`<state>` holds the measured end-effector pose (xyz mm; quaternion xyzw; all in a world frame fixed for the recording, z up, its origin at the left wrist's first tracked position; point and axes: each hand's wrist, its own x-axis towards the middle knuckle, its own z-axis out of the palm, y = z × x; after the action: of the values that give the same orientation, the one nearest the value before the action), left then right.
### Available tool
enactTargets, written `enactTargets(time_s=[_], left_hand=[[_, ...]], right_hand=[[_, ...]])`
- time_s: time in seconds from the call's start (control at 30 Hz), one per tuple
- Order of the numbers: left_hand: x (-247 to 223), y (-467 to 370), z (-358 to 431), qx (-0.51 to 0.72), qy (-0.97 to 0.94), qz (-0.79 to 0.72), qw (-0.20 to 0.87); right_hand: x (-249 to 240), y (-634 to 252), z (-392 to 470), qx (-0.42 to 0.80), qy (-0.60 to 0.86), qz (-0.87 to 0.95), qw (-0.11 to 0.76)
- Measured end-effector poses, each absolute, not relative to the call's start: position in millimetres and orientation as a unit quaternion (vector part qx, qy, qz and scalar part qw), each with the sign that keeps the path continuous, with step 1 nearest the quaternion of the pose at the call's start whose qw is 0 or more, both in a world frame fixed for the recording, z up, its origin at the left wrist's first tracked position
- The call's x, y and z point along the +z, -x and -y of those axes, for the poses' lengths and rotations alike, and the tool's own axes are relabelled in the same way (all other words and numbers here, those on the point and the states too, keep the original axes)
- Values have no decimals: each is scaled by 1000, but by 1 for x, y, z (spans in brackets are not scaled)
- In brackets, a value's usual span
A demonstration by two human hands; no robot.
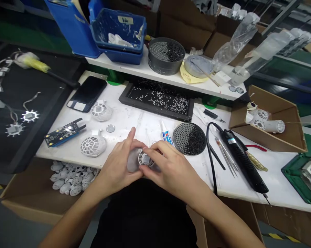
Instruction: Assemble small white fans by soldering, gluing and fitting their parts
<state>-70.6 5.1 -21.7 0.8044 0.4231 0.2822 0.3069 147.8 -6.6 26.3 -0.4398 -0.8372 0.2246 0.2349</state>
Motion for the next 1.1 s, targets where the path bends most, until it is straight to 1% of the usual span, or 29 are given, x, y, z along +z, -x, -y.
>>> enactTargets(time_s=[0.3,0.53,0.67,0.83,0.9,1.1], left_hand=[[-21,70,-4,268,-806,-428,307],[-23,70,-5,272,-807,-428,302],[-22,70,-6,272,-810,-422,302],[-15,71,-7,242,-830,-407,296],[-11,71,-8,228,-837,-397,299],[-6,73,-14,193,-845,-387,313]], right_hand=[[24,-151,4,260,453,819,238],[8,-159,2,300,449,796,274],[9,-162,9,296,460,790,276],[12,-168,27,242,495,758,348],[9,-169,32,236,498,751,362],[5,-171,35,255,504,753,338]])
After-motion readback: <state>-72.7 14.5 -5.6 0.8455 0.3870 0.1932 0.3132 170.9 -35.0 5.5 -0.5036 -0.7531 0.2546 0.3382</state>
